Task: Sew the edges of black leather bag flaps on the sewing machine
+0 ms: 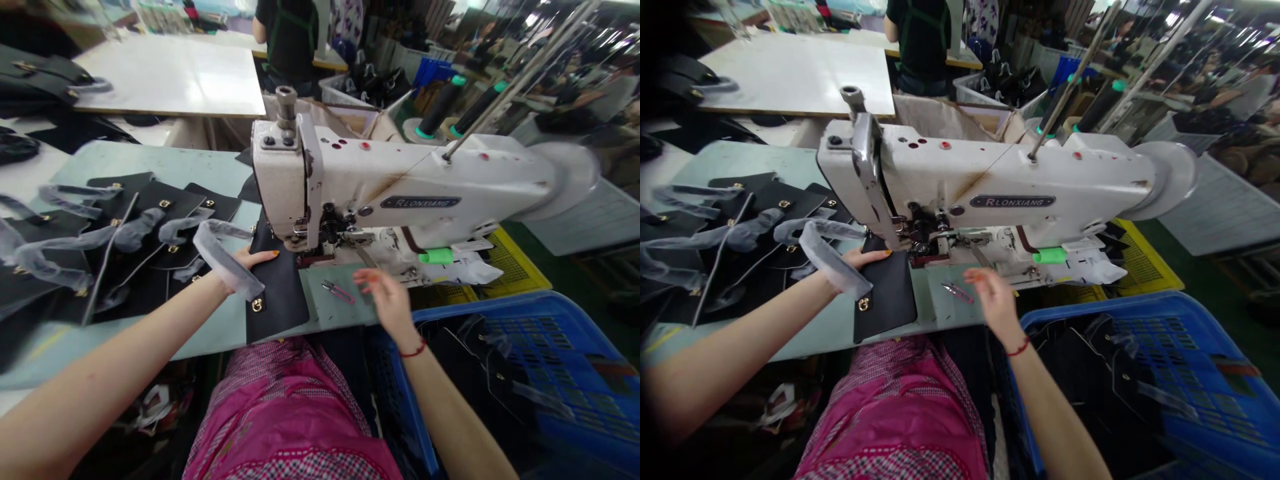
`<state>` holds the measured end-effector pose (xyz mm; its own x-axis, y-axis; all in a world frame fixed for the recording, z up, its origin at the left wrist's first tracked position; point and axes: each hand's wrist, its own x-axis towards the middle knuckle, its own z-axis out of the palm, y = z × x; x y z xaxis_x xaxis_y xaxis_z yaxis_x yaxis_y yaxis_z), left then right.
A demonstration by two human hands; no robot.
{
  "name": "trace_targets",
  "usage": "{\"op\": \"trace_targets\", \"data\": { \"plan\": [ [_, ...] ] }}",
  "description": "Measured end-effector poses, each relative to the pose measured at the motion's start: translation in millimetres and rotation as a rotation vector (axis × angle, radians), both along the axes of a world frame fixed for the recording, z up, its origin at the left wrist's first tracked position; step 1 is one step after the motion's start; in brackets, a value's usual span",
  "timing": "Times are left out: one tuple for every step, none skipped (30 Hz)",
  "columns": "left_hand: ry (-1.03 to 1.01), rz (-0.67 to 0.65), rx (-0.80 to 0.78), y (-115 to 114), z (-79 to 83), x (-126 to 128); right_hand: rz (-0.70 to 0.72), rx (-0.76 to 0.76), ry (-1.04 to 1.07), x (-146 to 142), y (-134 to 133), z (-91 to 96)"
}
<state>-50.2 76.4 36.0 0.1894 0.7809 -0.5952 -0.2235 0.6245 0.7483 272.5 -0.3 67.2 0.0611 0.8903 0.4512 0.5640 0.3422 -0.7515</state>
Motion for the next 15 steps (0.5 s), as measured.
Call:
{"op": "trace_targets", "data": {
  "plan": [
    [-0.006, -0.003, 0.0, 0.0, -1.2, 0.2, 0.189, -0.182, 0.053, -28.8, -4.0, -11.7],
    [-0.012, -0.007, 0.0, 0.8, -1.9, -0.1, 0.303, -0.327, 0.137, -53.8, -4.6, -22.2],
    [-0.019, -0.012, 0.002, 1.9, -2.2, -0.7, 0.335, -0.416, 0.214, -74.6, -2.4, -30.6],
    [-0.027, -0.017, 0.005, 2.8, -2.6, -1.6, 0.348, -0.474, 0.26, -91.3, 1.9, -36.6],
    [-0.035, -0.021, 0.009, 3.2, -3.2, -2.4, 0.341, -0.495, 0.28, -104.3, 7.4, -40.2],
    [-0.044, -0.025, 0.012, 3.1, -4.2, -3.0, 0.33, -0.499, 0.281, -114.0, 13.0, -42.0],
    [-0.054, -0.026, 0.013, 2.4, -5.8, -3.3, 0.321, -0.496, 0.267, -121.2, 18.1, -42.3],
    [-0.066, -0.025, 0.012, 1.4, -8.1, -3.1, 0.313, -0.492, 0.249, -126.3, 22.1, -41.8],
    [-0.08, -0.025, 0.004, 0.2, -10.8, -2.6, 0.303, -0.492, 0.233, -129.8, 24.7, -41.0],
    [-0.094, -0.028, -0.011, -0.7, -13.9, -1.8, 0.291, -0.495, 0.22, -132.2, 26.0, -40.4],
    [-0.106, -0.034, -0.03, -1.1, -17.0, -0.9, 0.28, -0.497, 0.209, -133.7, 26.2, -40.2],
    [-0.115, -0.041, -0.05, -1.0, -20.0, -0.1, 0.273, -0.499, 0.202, -134.4, 25.6, -40.3],
    [-0.118, -0.047, -0.066, -0.3, -22.5, 0.4, 0.272, -0.5, 0.199, -134.7, 24.7, -40.8],
    [-0.119, -0.053, -0.079, 1.0, -24.2, 0.4, 0.278, -0.501, 0.197, -134.7, 23.7, -41.4],
    [-0.118, -0.054, -0.084, 2.5, -24.9, 0.0, 0.286, -0.503, 0.197, -134.6, 22.9, -42.1]
  ]
}}
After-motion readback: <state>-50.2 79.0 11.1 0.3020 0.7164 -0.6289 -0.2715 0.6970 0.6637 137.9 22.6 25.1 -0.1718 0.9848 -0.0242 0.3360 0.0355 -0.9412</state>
